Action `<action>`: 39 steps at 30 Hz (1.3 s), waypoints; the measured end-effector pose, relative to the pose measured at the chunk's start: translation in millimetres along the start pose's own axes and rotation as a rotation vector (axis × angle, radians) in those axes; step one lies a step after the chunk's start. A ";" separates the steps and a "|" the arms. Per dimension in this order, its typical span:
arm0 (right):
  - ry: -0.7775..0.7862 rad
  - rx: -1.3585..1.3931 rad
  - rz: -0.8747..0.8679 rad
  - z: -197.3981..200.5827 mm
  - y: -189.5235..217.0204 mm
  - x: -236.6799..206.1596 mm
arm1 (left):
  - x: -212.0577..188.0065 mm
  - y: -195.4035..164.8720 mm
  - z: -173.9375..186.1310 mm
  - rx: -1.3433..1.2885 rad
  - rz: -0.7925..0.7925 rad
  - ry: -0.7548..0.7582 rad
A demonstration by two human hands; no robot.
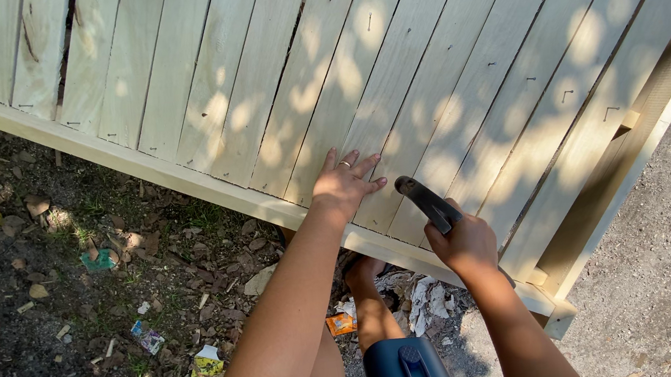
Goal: The person kneels beside a slatted wooden frame outdoors, takes nails from a cardboard box, positions each nail along the frame's edge rail, and hammers the nails in with a claw hammer, working along the rail one nail at a time.
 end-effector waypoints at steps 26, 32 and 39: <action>0.280 0.346 -0.284 59.9 326.4 251.0 | 14.2 248.9 140.7 -1.027 0.438 -1.235; 0.300 0.428 -0.411 62.2 361.8 285.5 | 21.3 354.7 227.5 -0.905 0.342 -1.376; 0.385 0.428 -0.547 63.8 367.3 309.8 | 104.4 411.1 272.1 -0.605 0.443 -0.603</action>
Point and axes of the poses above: each hand's wrist, its own x-axis towards the middle knuckle, its own z-axis out of the back of the hand, y = z × x, the point moved 1 cm from there along x, towards the middle knuckle, and after that the axes turned 5 degrees about z, right-handed, at the moved point
